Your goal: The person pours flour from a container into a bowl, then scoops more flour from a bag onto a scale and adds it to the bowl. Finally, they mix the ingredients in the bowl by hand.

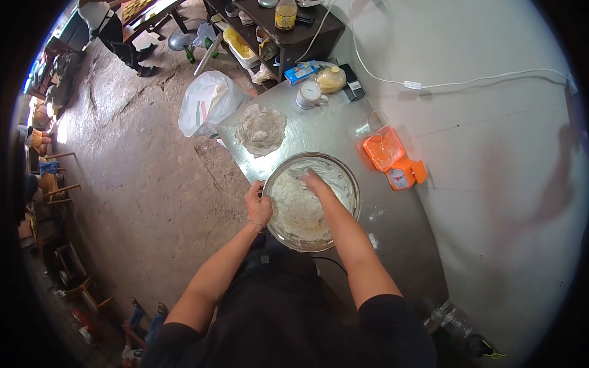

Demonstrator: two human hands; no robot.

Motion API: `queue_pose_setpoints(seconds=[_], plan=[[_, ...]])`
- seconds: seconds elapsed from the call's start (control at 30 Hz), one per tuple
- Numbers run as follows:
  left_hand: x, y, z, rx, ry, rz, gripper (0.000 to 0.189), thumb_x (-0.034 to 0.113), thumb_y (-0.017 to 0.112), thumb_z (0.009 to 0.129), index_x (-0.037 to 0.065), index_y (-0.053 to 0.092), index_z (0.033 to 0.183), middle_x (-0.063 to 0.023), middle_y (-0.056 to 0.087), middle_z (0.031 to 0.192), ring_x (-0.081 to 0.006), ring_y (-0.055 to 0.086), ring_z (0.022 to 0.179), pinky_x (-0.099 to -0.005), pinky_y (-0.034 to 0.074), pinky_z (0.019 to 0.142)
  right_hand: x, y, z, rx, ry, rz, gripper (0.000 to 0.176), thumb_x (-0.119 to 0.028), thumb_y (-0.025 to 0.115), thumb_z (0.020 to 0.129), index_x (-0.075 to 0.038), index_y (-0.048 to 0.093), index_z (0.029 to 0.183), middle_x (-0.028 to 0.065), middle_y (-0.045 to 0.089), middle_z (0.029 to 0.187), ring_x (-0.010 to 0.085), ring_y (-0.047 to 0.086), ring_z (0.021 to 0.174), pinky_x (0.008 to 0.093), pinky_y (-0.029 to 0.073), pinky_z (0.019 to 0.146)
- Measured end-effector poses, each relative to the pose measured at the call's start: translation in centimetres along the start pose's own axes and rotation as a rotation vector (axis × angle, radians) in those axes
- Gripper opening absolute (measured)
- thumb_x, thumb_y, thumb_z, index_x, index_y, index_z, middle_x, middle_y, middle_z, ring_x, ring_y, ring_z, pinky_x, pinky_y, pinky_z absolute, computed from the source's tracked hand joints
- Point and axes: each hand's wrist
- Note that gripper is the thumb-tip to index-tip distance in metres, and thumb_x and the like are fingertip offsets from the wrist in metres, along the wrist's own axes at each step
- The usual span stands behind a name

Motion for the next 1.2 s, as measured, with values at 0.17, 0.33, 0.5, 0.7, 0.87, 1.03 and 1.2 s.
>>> queue_pose_setpoints(seconds=[0.17, 0.33, 0.5, 0.7, 0.87, 1.03, 1.2], plan=[[0.1, 0.1, -0.3, 0.000, -0.025, -0.070, 0.038, -0.007, 0.048, 0.072, -0.003, 0.067, 0.104, -0.0075, 0.070, 0.086, -0.0121, 0.062, 0.075, -0.0284, 0.051, 0.071, 0.9, 5.8, 0.7, -0.518, -0.236, -0.749, 0.046, -0.037, 0.070, 0.089, -0.002, 0.069, 0.119, 0.0192, 0.074, 0.105, 0.0306, 0.071, 0.087, 0.0467, 0.056, 0.073], [0.0, 0.0, -0.2, 0.015, -0.030, -0.048, 0.038, -0.007, 0.048, 0.072, -0.004, 0.068, 0.105, -0.0063, 0.070, 0.084, -0.0112, 0.062, 0.072, -0.0283, 0.051, 0.069, -1.1, 5.7, -11.8, -0.481, -0.636, -1.467, 0.032, -0.035, 0.070, 0.080, -0.008, 0.078, 0.096, 0.0206, 0.073, 0.089, 0.0393, 0.071, 0.083, 0.0482, 0.055, 0.080], [0.6, 0.1, -0.3, 0.037, 0.001, -0.115, 0.039, -0.006, 0.048, 0.073, -0.005, 0.068, 0.106, -0.0068, 0.070, 0.083, -0.0122, 0.063, 0.072, -0.0283, 0.051, 0.069, -1.2, 2.4, -19.8, -0.247, -0.548, -1.631, 0.027, -0.029, 0.063, 0.088, -0.014, 0.079, 0.103, 0.0193, 0.074, 0.103, 0.0338, 0.069, 0.104, 0.0531, 0.045, 0.102], [0.4, -0.3, -0.1, -0.016, -0.004, -0.084, 0.039, -0.006, 0.048, 0.073, -0.005, 0.067, 0.108, -0.0098, 0.071, 0.086, -0.0136, 0.065, 0.077, -0.0291, 0.052, 0.072, 5.6, -1.7, -16.7, 0.006, -0.869, -1.714, 0.043, -0.024, 0.055, 0.093, -0.017, 0.068, 0.133, 0.0170, 0.056, 0.145, 0.0301, 0.047, 0.140, 0.0591, 0.028, 0.118], [0.6, -0.2, 0.0, -0.054, -0.007, -0.097, 0.041, -0.006, 0.048, 0.075, -0.005, 0.065, 0.112, -0.0144, 0.072, 0.096, -0.0188, 0.068, 0.085, -0.0317, 0.054, 0.080, 4.3, -1.2, -12.8, -0.116, -0.780, -1.766, 0.047, -0.036, 0.057, 0.094, -0.011, 0.070, 0.131, 0.0165, 0.061, 0.142, 0.0355, 0.041, 0.144, 0.0610, 0.032, 0.115], [1.1, -0.2, 0.1, -0.065, -0.014, 0.016, 0.040, -0.006, 0.048, 0.076, -0.005, 0.063, 0.113, -0.0186, 0.071, 0.100, -0.0251, 0.070, 0.091, -0.0360, 0.055, 0.086, 1.4, 1.7, -7.5, -0.288, -0.602, -1.916, 0.056, -0.030, 0.057, 0.092, -0.011, 0.058, 0.145, 0.0175, 0.052, 0.152, 0.0339, 0.039, 0.147, 0.0648, 0.023, 0.119], [1.9, -0.4, 0.3, -0.074, -0.064, -0.017, 0.038, -0.005, 0.048, 0.075, -0.005, 0.063, 0.109, -0.0127, 0.069, 0.094, -0.0176, 0.065, 0.087, -0.0310, 0.052, 0.083, 4.6, 2.4, -1.0, -0.274, -0.541, -1.690, 0.062, -0.027, 0.060, 0.089, -0.011, 0.052, 0.149, 0.0206, 0.046, 0.154, 0.0382, 0.043, 0.143, 0.0608, 0.027, 0.119]])
Point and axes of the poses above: each hand's wrist, its own z-axis towards the middle knuckle, its own y-axis out of the palm, x = y × z
